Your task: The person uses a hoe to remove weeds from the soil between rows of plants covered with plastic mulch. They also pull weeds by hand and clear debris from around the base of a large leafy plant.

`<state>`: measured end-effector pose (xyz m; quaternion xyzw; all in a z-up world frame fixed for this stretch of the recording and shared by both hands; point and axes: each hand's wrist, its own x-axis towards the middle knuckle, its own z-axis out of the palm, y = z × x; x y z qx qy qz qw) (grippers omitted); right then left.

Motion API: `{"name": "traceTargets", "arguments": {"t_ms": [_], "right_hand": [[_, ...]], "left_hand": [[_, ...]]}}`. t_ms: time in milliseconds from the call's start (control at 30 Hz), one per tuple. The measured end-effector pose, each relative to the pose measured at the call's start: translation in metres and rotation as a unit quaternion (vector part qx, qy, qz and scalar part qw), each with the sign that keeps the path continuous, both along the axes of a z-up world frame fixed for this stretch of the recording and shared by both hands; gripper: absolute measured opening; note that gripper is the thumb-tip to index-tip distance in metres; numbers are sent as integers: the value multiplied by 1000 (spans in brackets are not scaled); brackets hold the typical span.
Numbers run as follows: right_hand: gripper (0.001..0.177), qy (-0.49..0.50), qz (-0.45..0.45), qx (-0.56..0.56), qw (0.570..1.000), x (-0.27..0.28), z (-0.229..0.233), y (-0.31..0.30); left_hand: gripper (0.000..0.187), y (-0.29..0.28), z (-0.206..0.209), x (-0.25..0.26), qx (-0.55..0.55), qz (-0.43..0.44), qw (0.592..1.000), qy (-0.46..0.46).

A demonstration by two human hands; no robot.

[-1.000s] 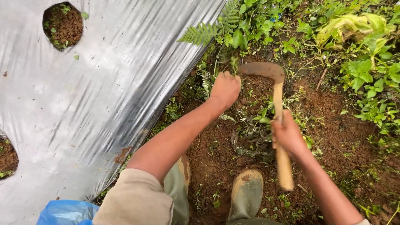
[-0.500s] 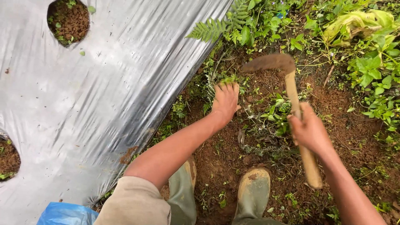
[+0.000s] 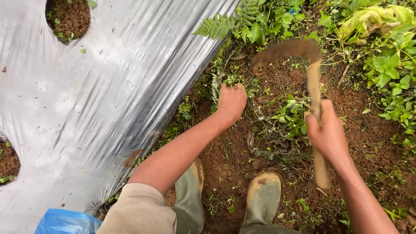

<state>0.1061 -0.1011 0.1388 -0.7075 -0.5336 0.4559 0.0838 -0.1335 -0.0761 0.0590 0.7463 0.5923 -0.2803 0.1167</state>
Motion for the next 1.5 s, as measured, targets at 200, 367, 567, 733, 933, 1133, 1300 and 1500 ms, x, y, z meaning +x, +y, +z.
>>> {"name": "traceTargets", "arguments": {"t_ms": [200, 367, 567, 733, 933, 1133, 1300, 1500], "right_hand": [[6, 18, 14, -53, 998, -17, 4, -1], [6, -82, 105, -184, 974, 2, -7, -9], [10, -140, 161, -150, 965, 36, 2, -15], [20, -173, 124, -170, 962, 66, 31, -28], [17, -349, 171, -129, 912, 191, -25, -67], [23, -252, 102, 14, 962, 215, -50, -88], [19, -121, 17, 135, 983, 169, -29, -69], [12, -161, 62, -80, 982, 79, 26, -34]], "left_hand": [[44, 9, -4, 10, -36, 100, 992, -74], [29, 1, 0, 32, -59, 150, 976, -145], [29, -7, -16, 46, -23, 133, 965, -225], [21, -14, 1, 71, -77, 138, 935, -317], [26, -30, -3, 123, -84, 26, 914, -397], [24, -42, -28, 135, -102, 102, 881, -451], [43, -42, -3, 113, 23, 88, 929, -360], [89, -31, 1, 60, 154, 55, 956, -244]]}}
